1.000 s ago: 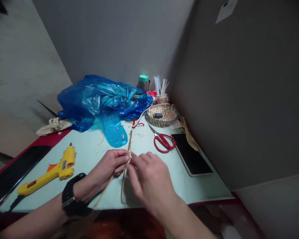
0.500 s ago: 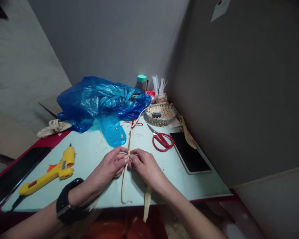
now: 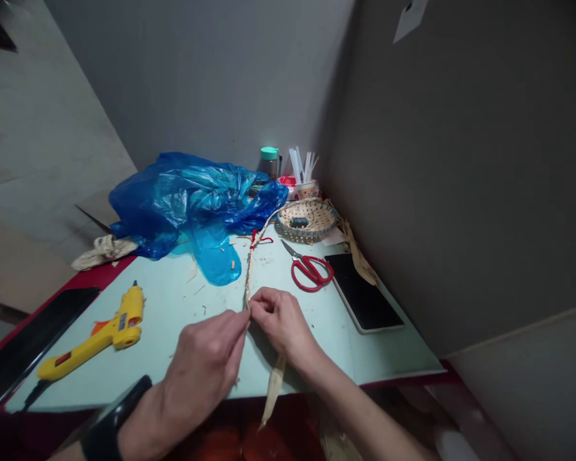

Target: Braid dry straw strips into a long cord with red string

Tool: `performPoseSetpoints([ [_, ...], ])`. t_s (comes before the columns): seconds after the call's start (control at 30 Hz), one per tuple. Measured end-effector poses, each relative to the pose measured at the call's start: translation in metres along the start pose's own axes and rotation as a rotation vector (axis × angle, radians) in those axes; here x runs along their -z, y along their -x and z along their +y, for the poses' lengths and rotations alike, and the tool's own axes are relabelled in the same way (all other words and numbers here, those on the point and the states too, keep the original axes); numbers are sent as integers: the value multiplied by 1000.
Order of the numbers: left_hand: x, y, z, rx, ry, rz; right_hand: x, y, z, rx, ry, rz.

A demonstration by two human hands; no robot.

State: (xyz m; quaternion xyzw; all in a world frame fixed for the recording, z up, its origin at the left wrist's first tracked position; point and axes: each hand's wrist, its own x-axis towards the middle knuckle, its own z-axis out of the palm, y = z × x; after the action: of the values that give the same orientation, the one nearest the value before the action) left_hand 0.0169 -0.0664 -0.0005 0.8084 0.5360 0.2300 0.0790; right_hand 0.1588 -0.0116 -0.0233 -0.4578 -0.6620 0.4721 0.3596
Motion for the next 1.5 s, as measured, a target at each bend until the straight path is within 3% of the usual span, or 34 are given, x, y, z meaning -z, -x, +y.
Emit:
performPoseSetpoints([
  [0.13, -18, 10, 13, -43, -255, -120, 3, 0, -3, -68, -179, -111],
  [0.27, -12, 17, 18, -91, -248, -187, 5, 1, -6, -94, -279, -158],
  [0.37, 10, 10, 10, -58, 8, -188, 7, 2, -7, -96, -313, -171],
  [0.47, 27, -9, -8, 147, 286, -4, 10, 4, -8, -99, -313, -179],
  [0.53, 27, -24, -21, 258, 555, -10, 10, 4, -9, -85, -322, -177],
  [0.63, 13, -38, -33, 296, 1046, -316, 9, 3, -9, -15, -364, -190],
  [0.73, -1, -40, -34, 347, 1323, -470, 9, 3, -7, -3, -340, -190],
  [0.83, -6, -35, -33, 408, 1304, -435, 10, 4, -7, 4, -151, -189],
  [1.0, -7, -33, -31, 501, 1167, -352, 15, 13, -16, 105, 471, -15],
  [1.1, -5, -35, -28, 507, 1056, -319, 15, 21, -22, 134, 677, -5],
  [1.2, -4, -34, -27, 526, 1071, -287, 2, 31, -21, 222, 909, 51],
  [1.33, -5, -29, -31, 520, 1180, -295, -26, 43, -17, 449, 1215, 142],
  [1.43, -6, -26, -35, 489, 1222, -299, -29, 47, -24, 566, 1235, 106],
  [1.5, -6, -25, -35, 473, 1227, -278, -18, 46, -33, 545, 1029, 42],
])
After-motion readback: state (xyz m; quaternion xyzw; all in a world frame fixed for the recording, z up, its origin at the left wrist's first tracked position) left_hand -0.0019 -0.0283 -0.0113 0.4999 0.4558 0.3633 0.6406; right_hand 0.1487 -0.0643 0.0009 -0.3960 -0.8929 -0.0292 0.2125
